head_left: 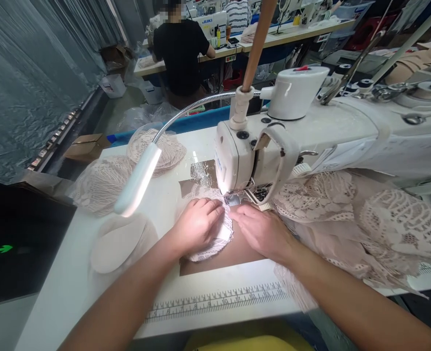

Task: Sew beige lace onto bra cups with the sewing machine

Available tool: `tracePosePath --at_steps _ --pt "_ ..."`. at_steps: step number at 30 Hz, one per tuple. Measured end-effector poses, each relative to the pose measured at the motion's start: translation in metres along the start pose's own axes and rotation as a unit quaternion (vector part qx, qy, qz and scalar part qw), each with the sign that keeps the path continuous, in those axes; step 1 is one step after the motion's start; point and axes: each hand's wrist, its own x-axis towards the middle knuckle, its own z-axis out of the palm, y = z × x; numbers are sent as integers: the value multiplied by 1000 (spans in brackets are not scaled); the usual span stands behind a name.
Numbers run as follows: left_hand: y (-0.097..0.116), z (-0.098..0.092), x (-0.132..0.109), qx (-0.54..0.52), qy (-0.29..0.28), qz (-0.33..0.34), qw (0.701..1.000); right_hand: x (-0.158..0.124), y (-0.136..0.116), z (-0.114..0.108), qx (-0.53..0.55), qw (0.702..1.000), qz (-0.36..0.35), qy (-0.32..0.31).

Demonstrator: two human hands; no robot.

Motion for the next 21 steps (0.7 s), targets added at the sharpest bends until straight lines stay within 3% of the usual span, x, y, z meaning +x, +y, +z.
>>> tracePosePath --at_steps 3,6,9,12,15,17,19,21 --pt "-3 -5 1 13 4 -26 1000 -2 -2 -2 39 996 -72 -29" --pt "-8 -13 0 34 2 -58 998 -2 -3 -4 52 993 -99 -41" --pt "-15 -22 -2 87 7 -160 983 -2 -4 -5 62 993 -93 -40" --pt "-19 -29 -6 150 -45 -276 948 -1 -4 -4 70 993 -84 -34" --pt "-23 -36 -8 141 -108 -315 932 -2 -5 -4 63 994 -82 -35" --pt "-26 -40 -10 64 -104 -332 935 -3 -5 -4 54 994 -85 -39" --pt "-28 -43 -12 -102 -63 -352 928 -3 -6 -5 47 994 -87 -40" --pt "-29 -42 -16 -335 -18 -357 872 -4 -6 -5 46 994 -90 -38"
